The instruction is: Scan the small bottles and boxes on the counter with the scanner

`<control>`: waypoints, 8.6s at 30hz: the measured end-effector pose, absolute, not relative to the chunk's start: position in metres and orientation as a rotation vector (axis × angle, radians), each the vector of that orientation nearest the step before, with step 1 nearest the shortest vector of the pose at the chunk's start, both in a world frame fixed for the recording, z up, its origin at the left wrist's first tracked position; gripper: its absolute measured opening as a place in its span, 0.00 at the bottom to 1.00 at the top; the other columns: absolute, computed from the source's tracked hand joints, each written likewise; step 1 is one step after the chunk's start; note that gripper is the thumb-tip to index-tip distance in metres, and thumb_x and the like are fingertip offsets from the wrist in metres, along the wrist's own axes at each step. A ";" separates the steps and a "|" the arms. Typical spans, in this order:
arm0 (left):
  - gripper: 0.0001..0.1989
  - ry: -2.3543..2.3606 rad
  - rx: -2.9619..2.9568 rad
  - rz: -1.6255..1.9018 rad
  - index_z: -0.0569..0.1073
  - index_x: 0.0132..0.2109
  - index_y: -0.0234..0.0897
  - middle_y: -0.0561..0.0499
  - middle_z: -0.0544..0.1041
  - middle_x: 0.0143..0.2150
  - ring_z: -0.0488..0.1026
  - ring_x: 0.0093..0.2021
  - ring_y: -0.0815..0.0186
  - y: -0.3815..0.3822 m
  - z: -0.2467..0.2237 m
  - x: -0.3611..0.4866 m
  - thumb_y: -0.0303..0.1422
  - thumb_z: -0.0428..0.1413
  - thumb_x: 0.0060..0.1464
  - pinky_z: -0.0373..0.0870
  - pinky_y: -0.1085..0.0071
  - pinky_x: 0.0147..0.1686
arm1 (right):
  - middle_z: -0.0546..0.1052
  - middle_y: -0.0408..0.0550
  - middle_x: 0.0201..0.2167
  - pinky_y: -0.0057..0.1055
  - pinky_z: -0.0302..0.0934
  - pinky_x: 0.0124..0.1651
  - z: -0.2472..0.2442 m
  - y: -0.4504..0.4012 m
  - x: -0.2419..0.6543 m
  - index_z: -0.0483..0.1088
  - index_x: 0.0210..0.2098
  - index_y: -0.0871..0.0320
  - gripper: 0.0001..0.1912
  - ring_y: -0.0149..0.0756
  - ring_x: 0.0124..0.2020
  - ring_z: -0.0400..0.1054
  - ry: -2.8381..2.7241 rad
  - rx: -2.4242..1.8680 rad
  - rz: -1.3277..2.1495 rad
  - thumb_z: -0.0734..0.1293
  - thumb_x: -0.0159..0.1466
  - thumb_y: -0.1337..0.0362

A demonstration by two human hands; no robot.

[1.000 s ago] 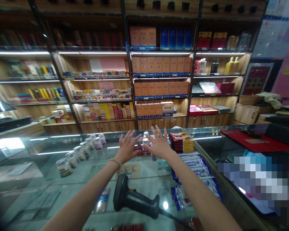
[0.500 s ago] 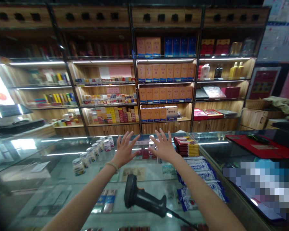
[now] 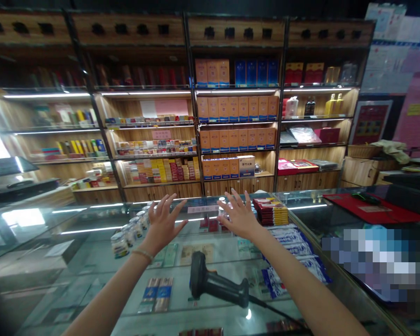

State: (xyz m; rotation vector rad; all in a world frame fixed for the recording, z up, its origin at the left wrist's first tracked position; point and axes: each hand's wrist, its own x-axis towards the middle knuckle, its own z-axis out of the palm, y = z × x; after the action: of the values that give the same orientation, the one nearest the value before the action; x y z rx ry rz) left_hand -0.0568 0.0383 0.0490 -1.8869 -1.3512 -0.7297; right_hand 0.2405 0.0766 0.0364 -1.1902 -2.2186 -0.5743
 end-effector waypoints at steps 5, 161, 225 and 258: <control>0.25 -1.333 -1.872 -0.727 0.70 0.63 0.49 0.41 0.64 0.69 0.57 0.70 0.48 0.030 0.043 -0.069 0.43 0.56 0.60 0.38 0.43 0.69 | 0.59 0.48 0.71 0.57 0.24 0.71 0.038 0.072 0.227 0.63 0.65 0.43 0.26 0.47 0.73 0.42 -2.225 -1.174 -0.563 0.55 0.72 0.45; 0.09 -1.948 -2.154 -0.665 0.82 0.37 0.44 0.46 0.61 0.71 0.46 0.74 0.43 0.016 0.025 -0.113 0.42 0.66 0.49 0.34 0.37 0.69 | 0.55 0.51 0.72 0.62 0.30 0.69 0.039 0.075 0.080 0.79 0.45 0.47 0.14 0.53 0.74 0.36 -2.473 -1.148 0.110 0.72 0.61 0.52; 0.06 -1.506 -2.406 -0.868 0.82 0.41 0.54 0.53 0.68 0.67 0.54 0.70 0.48 0.041 0.028 0.002 0.41 0.59 0.58 0.40 0.36 0.66 | 0.60 0.48 0.70 0.60 0.27 0.71 0.019 0.059 0.251 0.75 0.50 0.44 0.17 0.53 0.73 0.41 -2.187 -0.983 -0.561 0.73 0.61 0.60; 0.21 -1.229 -2.077 -0.994 0.77 0.47 0.47 0.44 0.60 0.70 0.54 0.71 0.46 0.028 0.031 0.006 0.50 0.65 0.49 0.31 0.45 0.70 | 0.52 0.47 0.73 0.66 0.37 0.67 0.009 0.071 0.247 0.77 0.35 0.52 0.20 0.56 0.73 0.38 -2.021 -1.177 -0.089 0.59 0.69 0.49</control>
State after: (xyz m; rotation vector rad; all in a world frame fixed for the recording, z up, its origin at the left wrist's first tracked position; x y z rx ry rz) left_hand 0.0062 0.0278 0.0305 -2.0772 -1.2290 -0.9936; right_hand 0.2466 0.0707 0.0091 -1.1773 -2.0206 -0.0894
